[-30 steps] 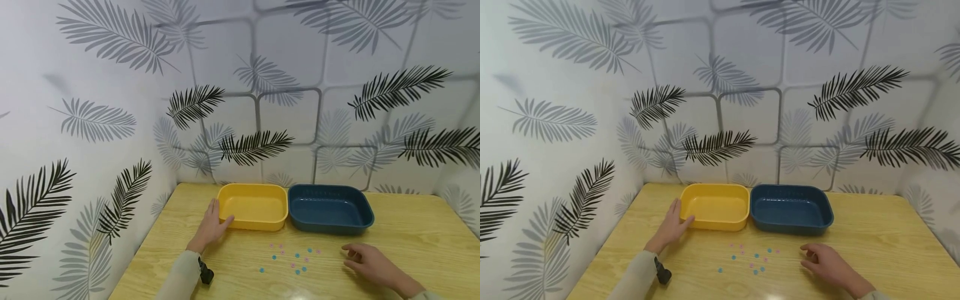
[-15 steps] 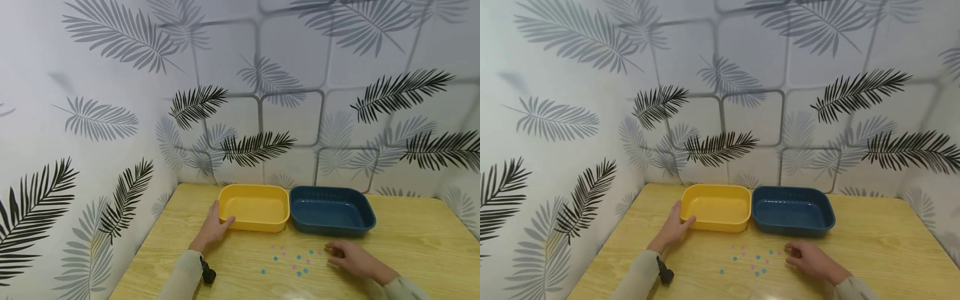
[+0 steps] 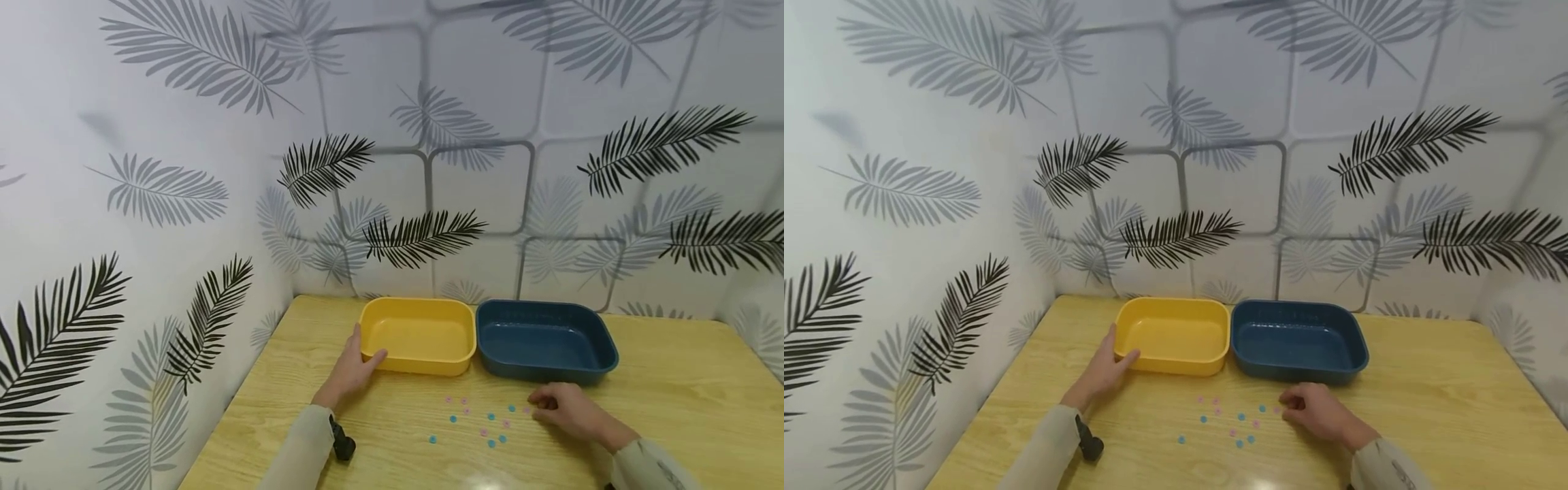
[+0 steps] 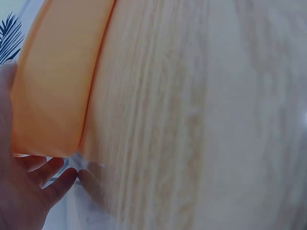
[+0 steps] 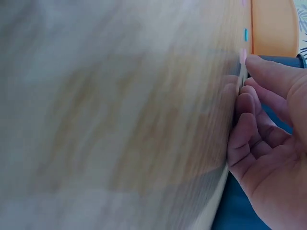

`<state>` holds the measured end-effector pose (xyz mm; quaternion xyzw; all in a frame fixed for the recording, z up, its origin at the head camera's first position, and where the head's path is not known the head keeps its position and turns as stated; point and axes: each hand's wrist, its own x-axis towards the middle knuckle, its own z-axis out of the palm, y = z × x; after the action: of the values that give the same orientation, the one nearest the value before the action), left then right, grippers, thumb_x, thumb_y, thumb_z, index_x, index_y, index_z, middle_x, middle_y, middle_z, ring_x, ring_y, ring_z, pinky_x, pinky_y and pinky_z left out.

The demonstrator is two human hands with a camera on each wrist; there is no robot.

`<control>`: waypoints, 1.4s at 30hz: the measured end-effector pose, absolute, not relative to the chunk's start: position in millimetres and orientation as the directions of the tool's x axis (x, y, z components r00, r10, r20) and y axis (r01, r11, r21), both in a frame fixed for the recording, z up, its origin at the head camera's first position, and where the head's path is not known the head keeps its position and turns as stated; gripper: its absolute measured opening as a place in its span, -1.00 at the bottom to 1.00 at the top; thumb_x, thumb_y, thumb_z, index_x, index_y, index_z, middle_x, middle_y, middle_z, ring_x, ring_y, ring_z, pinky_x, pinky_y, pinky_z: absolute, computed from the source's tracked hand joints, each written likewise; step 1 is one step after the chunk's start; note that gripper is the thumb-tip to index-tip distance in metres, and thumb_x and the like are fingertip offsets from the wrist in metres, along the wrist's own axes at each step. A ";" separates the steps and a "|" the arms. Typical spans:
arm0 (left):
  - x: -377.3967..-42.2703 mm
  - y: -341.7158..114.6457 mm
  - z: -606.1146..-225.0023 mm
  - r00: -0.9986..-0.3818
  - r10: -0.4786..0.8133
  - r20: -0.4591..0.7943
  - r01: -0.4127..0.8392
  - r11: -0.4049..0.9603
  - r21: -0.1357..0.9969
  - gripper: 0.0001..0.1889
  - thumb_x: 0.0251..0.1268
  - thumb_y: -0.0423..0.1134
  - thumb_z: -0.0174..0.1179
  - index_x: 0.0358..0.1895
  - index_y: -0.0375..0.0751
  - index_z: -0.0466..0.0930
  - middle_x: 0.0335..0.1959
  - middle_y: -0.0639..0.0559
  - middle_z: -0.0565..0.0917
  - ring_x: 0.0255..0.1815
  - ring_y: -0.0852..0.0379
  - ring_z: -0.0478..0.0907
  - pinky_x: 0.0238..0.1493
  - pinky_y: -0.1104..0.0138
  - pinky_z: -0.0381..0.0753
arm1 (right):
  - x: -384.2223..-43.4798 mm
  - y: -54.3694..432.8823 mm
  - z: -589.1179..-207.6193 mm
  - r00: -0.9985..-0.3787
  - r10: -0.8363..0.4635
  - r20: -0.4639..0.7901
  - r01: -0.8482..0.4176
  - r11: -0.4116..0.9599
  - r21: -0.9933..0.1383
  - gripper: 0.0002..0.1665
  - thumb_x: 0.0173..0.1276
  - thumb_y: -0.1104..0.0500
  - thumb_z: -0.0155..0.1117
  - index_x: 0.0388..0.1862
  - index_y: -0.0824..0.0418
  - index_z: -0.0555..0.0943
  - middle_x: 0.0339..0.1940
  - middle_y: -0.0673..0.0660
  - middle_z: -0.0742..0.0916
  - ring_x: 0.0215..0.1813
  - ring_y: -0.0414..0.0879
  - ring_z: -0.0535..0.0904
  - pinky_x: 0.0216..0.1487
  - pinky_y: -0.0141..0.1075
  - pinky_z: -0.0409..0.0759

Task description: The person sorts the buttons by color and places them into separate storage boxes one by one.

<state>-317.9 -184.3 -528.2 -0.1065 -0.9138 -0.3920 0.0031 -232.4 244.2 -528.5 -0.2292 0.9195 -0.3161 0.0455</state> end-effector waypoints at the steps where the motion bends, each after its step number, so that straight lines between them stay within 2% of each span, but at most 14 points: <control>1: -318.0 -184.4 -527.7 -0.977 0.192 0.092 0.198 0.664 0.721 0.04 0.27 0.30 0.01 0.50 -0.30 -0.33 0.48 -0.29 -0.04 0.45 -0.18 0.01 0.37 -0.02 0.07 | -233.0 244.3 -528.5 -0.892 -0.448 0.063 -0.392 0.695 -0.603 -0.76 0.18 0.13 0.39 -0.20 0.23 0.69 -0.40 -0.12 0.62 -0.38 -0.34 0.46 -0.38 -0.38 0.49; 14: -321.8 -183.8 -530.1 -0.977 0.190 0.092 0.195 0.643 0.741 0.05 0.26 0.31 0.02 0.50 -0.30 -0.34 0.48 -0.30 -0.05 0.45 -0.19 0.00 0.36 -0.03 0.07 | -243.1 242.8 -530.9 -0.863 -0.499 0.081 -0.436 0.655 -0.617 -0.81 0.23 0.04 0.36 -0.27 0.11 0.72 -0.38 -0.19 0.64 -0.38 -0.36 0.46 -0.37 -0.39 0.48; 24: -320.1 -184.3 -531.8 -0.981 0.183 0.071 0.175 0.647 0.742 0.04 0.27 0.29 0.03 0.50 -0.29 -0.34 0.48 -0.28 -0.06 0.46 -0.17 -0.03 0.37 -0.01 0.05 | -247.6 244.3 -535.7 -0.825 -0.556 0.102 -0.480 0.594 -0.645 -0.89 0.24 0.07 0.35 -0.31 0.06 0.73 -0.34 -0.15 0.69 -0.38 -0.35 0.48 -0.40 -0.39 0.48; 33: -320.6 -185.5 -528.8 -0.983 0.176 0.058 0.161 0.652 0.741 0.04 0.26 0.30 0.03 0.51 -0.26 -0.35 0.48 -0.28 -0.04 0.45 -0.16 0.00 0.37 -0.01 0.05 | -249.7 239.5 -533.1 -0.850 -0.523 0.066 -0.435 0.626 -0.647 -0.90 0.23 0.08 0.36 -0.34 0.06 0.71 -0.46 -0.21 0.64 -0.43 -0.36 0.45 -0.42 -0.39 0.46; 42: -320.0 -185.5 -526.5 -0.982 0.181 0.056 0.163 0.653 0.740 0.04 0.28 0.27 0.04 0.50 -0.28 -0.34 0.48 -0.29 -0.06 0.46 -0.18 -0.03 0.38 -0.01 0.03 | -249.0 237.2 -533.2 -0.852 -0.523 0.033 -0.409 0.623 -0.666 -0.95 0.24 0.11 0.36 -0.39 0.04 0.65 -0.53 -0.17 0.58 -0.47 -0.34 0.42 -0.46 -0.41 0.42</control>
<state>-320.0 -185.5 -526.5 -0.0947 -0.9090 -0.4057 -0.0113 -249.0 237.2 -533.2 -0.2597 0.8972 -0.3476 0.0822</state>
